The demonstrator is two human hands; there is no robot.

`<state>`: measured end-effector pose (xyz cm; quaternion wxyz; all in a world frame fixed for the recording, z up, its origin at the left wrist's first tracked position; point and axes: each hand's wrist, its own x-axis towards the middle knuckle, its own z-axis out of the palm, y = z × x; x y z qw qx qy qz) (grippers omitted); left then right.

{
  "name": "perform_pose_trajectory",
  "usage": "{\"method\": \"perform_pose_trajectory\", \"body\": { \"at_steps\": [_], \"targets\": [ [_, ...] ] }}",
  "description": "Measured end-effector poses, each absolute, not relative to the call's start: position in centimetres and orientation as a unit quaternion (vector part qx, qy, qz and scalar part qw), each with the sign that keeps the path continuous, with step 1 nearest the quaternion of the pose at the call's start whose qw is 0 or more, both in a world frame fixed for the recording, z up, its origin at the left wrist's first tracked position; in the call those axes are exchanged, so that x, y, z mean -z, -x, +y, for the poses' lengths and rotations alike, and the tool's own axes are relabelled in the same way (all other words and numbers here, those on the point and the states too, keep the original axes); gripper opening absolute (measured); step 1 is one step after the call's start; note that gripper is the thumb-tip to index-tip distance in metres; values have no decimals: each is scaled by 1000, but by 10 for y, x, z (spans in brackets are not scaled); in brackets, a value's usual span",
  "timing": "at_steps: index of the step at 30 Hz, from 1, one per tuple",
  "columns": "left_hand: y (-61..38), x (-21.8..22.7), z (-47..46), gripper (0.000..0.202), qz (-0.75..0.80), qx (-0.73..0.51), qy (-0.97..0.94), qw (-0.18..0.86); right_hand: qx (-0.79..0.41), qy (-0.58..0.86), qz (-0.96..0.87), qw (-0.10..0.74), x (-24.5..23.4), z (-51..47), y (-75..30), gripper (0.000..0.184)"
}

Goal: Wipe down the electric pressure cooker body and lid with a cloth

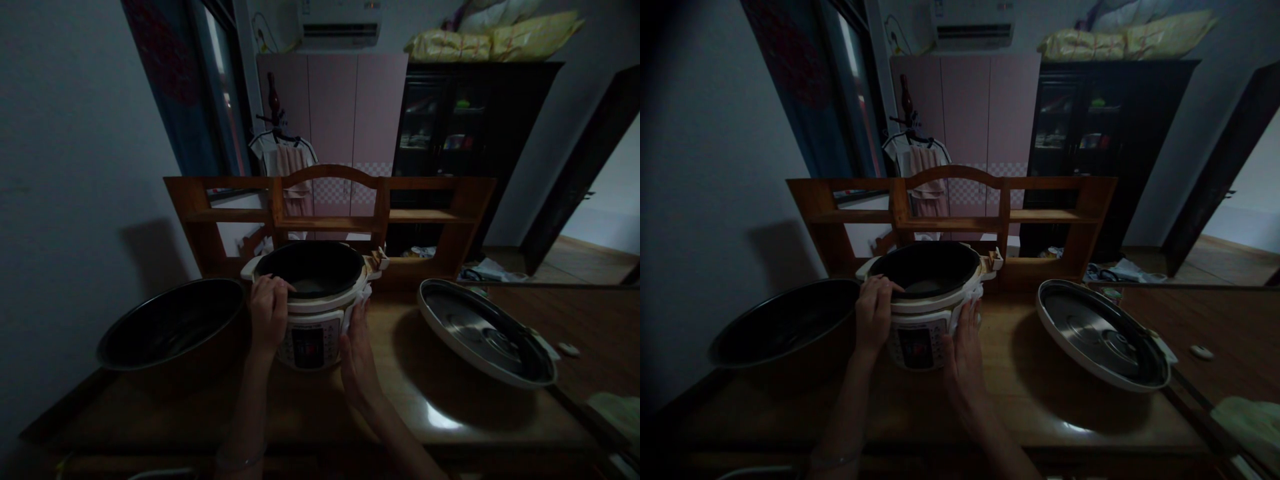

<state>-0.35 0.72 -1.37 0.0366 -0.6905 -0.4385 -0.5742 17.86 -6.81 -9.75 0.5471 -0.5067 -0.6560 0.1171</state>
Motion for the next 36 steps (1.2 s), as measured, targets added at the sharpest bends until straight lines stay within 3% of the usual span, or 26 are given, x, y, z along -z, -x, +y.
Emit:
{"method": "perform_pose_trajectory", "body": {
  "at_steps": [22, 36],
  "targets": [
    [2, 13, 7, 44, -433, 585, 684, 44, -200, 510, -650, 527, 137, -96, -162, 70],
    [3, 13, 6, 42, -424, 582, 693, 47, -194, 516, -626, 551, 127, -83, -168, 71]
  ]
}}
